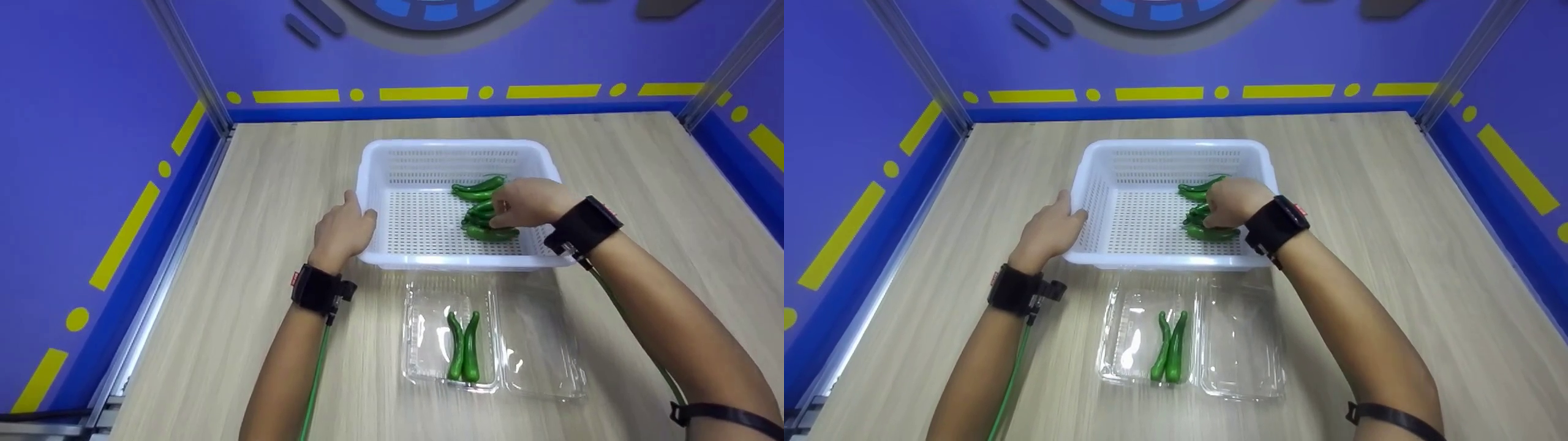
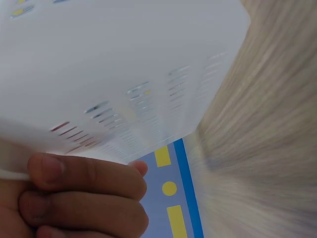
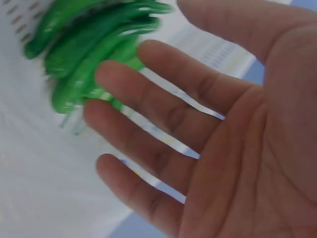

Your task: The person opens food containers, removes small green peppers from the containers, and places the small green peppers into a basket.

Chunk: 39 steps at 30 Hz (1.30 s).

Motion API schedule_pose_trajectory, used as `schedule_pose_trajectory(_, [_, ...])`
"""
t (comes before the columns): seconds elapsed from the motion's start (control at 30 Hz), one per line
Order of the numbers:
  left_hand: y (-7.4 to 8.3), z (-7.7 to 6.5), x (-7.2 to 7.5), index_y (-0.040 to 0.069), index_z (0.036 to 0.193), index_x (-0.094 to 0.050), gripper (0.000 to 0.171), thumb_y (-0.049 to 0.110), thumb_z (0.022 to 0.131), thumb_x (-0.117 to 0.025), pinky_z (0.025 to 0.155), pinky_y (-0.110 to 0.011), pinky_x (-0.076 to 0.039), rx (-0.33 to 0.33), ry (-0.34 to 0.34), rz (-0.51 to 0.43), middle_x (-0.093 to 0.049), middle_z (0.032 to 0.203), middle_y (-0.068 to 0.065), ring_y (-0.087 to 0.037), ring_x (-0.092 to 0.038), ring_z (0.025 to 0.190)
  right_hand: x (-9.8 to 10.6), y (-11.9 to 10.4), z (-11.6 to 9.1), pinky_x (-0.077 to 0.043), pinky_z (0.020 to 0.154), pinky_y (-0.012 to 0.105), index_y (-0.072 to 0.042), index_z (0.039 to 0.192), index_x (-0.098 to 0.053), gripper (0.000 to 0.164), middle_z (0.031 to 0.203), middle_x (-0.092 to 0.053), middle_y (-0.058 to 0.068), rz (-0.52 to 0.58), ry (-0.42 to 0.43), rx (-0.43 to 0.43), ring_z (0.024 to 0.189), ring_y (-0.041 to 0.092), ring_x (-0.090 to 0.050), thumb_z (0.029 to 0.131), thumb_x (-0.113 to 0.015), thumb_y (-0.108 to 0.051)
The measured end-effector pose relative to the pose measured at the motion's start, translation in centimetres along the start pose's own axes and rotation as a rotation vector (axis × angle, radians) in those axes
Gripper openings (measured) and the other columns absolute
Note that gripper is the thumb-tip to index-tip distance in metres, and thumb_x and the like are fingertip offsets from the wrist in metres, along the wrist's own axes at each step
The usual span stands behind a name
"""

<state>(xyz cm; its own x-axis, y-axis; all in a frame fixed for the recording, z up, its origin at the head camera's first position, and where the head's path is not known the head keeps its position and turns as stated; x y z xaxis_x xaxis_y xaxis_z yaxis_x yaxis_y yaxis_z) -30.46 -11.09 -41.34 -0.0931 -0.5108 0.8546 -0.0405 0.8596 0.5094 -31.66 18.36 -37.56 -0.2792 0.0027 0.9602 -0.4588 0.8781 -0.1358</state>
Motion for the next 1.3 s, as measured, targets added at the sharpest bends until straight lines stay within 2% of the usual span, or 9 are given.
schedule_pose_trajectory(0.23, [0.1, 0.0, -0.1, 0.0, 0.14, -0.042, 0.057, 0.041, 0.101, -0.041, 0.072, -0.049, -0.052, -0.005, -0.001, 0.001, -0.069, 0.103, -0.021, -0.033, -0.067, 0.085, 2.0, -1.2, -2.2, -0.052, 0.075, 0.041, -0.012, 0.089, -0.071, 0.019, 0.087, -0.072, 0.003, 0.057, 0.099, 0.048, 0.077, 0.019, -0.063, 0.09, -0.074, -0.03])
schedule_pose_trajectory(0.37, [0.1, -0.1, 0.1, -0.001, 0.138, -0.043, 0.055, 0.04, 0.101, -0.04, 0.07, -0.048, -0.052, -0.013, 0.009, 0.004, -0.069, 0.101, -0.021, -0.032, -0.067, 0.083, 2.9, -1.8, -3.5, -0.052, 0.074, 0.04, -0.013, 0.088, -0.07, 0.017, 0.087, -0.072, 0.002, 0.074, 0.158, 0.086, 0.078, 0.017, -0.064, 0.091, -0.074, -0.029])
schedule_pose_trajectory(0.53, [0.0, -0.1, 0.1, -0.001, 0.137, -0.044, 0.053, 0.039, 0.101, -0.041, 0.067, -0.047, -0.051, -0.012, 0.014, 0.003, -0.069, 0.099, -0.02, -0.031, -0.067, 0.081, 3.4, -2.5, -4.6, -0.048, 0.068, 0.033, -0.015, 0.088, -0.067, 0.016, 0.084, -0.07, -0.001, 0.086, 0.191, 0.101, 0.071, 0.014, -0.06, 0.091, -0.074, -0.029])
schedule_pose_trajectory(0.77, [0.0, 0.0, 0.0, 0.0, 0.139, -0.043, 0.055, 0.04, 0.102, -0.042, 0.071, -0.048, -0.052, -0.004, 0.01, 0.002, -0.069, 0.102, -0.021, -0.032, -0.067, 0.084, 3.4, -3.3, -5.3, -0.044, 0.065, 0.031, -0.015, 0.087, -0.065, 0.017, 0.083, -0.066, -0.001, 0.088, 0.216, 0.129, 0.068, 0.014, -0.055, 0.091, -0.076, -0.029])
schedule_pose_trajectory(1.0, [-0.1, 0.1, -0.1, 0.0, 0.139, -0.043, 0.055, 0.041, 0.101, -0.042, 0.073, -0.049, -0.052, 0.002, 0.005, 0.0, -0.069, 0.103, -0.021, -0.032, -0.067, 0.086, 3.3, -3.2, -5.3, -0.046, 0.069, 0.032, -0.017, 0.09, -0.065, 0.017, 0.086, -0.069, -0.002, 0.165, 0.23, 0.094, 0.074, 0.014, -0.059, 0.091, -0.076, -0.03])
schedule_pose_trajectory(1.17, [-0.1, 0.0, -0.1, 0.001, 0.14, -0.042, 0.056, 0.042, 0.101, -0.042, 0.072, -0.048, -0.051, 0.008, 0.002, 0.0, -0.068, 0.103, -0.02, -0.032, -0.066, 0.085, 3.5, -3.2, -5.6, -0.047, 0.07, 0.034, -0.016, 0.091, -0.064, 0.017, 0.085, -0.068, -0.001, 0.176, 0.286, 0.083, 0.076, 0.015, -0.06, 0.092, -0.074, -0.03])
schedule_pose_trajectory(1.3, [0.0, 0.0, 0.0, 0.0, 0.14, -0.042, 0.055, 0.04, 0.101, -0.042, 0.069, -0.047, -0.052, 0.002, 0.003, 0.002, -0.069, 0.101, -0.02, -0.031, -0.068, 0.081, 3.5, -3.3, -6.1, -0.049, 0.073, 0.035, -0.015, 0.092, -0.065, 0.014, 0.086, -0.068, -0.002, 0.209, 0.34, 0.107, 0.079, 0.013, -0.062, 0.093, -0.073, -0.027])
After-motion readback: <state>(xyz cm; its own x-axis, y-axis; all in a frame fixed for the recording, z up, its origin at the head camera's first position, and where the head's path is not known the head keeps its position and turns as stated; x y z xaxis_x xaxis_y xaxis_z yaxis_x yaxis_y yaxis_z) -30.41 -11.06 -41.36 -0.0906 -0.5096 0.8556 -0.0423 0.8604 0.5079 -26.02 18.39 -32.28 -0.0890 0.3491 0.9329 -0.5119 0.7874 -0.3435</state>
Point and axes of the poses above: each hand's wrist, its own z-axis towards the middle knuckle, its own x-axis out of the back of the hand, y = z × x, the point moved 7 cm from there along z, towards the middle knuckle
